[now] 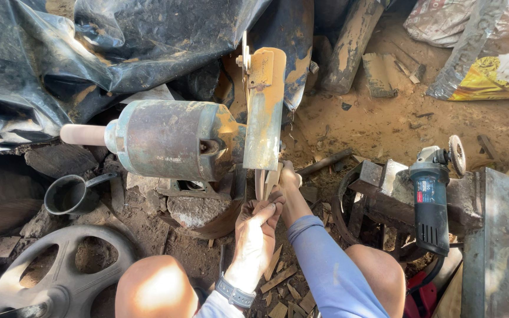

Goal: The person shapes a curved wooden piece using a belt sander, holding it with both hands and moving it along the belt. They then switch to a handheld angle grinder to smooth the surface of the same piece.

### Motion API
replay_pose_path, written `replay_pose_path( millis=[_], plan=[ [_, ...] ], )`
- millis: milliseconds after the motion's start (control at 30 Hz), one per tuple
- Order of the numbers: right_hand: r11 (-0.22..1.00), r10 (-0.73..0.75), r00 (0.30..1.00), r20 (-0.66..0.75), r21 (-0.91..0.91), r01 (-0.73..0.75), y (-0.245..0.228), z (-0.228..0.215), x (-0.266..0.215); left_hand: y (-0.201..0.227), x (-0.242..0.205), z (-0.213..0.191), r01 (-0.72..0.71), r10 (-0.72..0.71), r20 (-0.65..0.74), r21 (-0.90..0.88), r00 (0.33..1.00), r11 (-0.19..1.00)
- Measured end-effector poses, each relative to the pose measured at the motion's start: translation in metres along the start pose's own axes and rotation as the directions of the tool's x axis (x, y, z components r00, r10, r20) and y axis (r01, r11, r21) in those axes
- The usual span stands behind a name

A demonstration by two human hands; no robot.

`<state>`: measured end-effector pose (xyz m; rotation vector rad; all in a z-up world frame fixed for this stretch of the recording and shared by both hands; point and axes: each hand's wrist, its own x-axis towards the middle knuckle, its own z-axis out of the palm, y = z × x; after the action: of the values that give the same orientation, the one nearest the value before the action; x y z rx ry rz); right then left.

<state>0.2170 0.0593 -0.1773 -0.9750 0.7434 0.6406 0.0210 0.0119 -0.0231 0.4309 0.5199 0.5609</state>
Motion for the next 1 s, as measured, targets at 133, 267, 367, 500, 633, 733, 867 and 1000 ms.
replay_pose_path(
  millis=[133,267,367,500,633,733,867,1000],
  plan=[
    [1.000,-0.012,0.999,0.053,0.023,0.011,0.000,0.001,-0.004,0.003,-0.004,0.002,-0.016,0.016,0.010,-0.008,1.000,1.000],
    [0.997,-0.079,0.993,0.093,0.029,0.076,-0.005,0.004,-0.025,0.008,-0.012,0.003,0.002,-0.002,-0.002,0.082,1.000,0.997],
    [0.994,-0.075,0.989,0.128,-0.075,0.085,-0.011,0.005,-0.044,0.012,-0.018,0.002,0.026,-0.026,0.003,0.151,1.000,0.988],
    [0.988,-0.103,0.956,0.276,-0.085,0.131,-0.010,0.009,-0.057,0.019,-0.030,0.000,0.023,-0.033,0.038,0.243,0.999,0.970],
    [0.973,-0.194,0.897,0.396,-0.039,0.228,-0.008,0.010,-0.058,0.023,-0.044,-0.002,0.027,-0.050,0.083,0.257,0.995,0.966],
    [0.954,-0.248,0.854,0.457,-0.039,0.298,-0.008,0.008,-0.063,0.022,-0.050,-0.003,0.012,-0.032,0.053,0.338,0.998,0.941],
    [0.952,-0.227,0.848,0.478,-0.073,0.296,-0.011,0.005,-0.081,0.023,-0.057,-0.002,0.004,-0.018,0.023,0.483,1.000,0.876],
    [0.947,-0.232,0.811,0.537,-0.066,0.315,-0.008,0.002,-0.087,0.027,-0.067,-0.002,0.009,-0.021,0.015,0.565,1.000,0.825]
  ],
)
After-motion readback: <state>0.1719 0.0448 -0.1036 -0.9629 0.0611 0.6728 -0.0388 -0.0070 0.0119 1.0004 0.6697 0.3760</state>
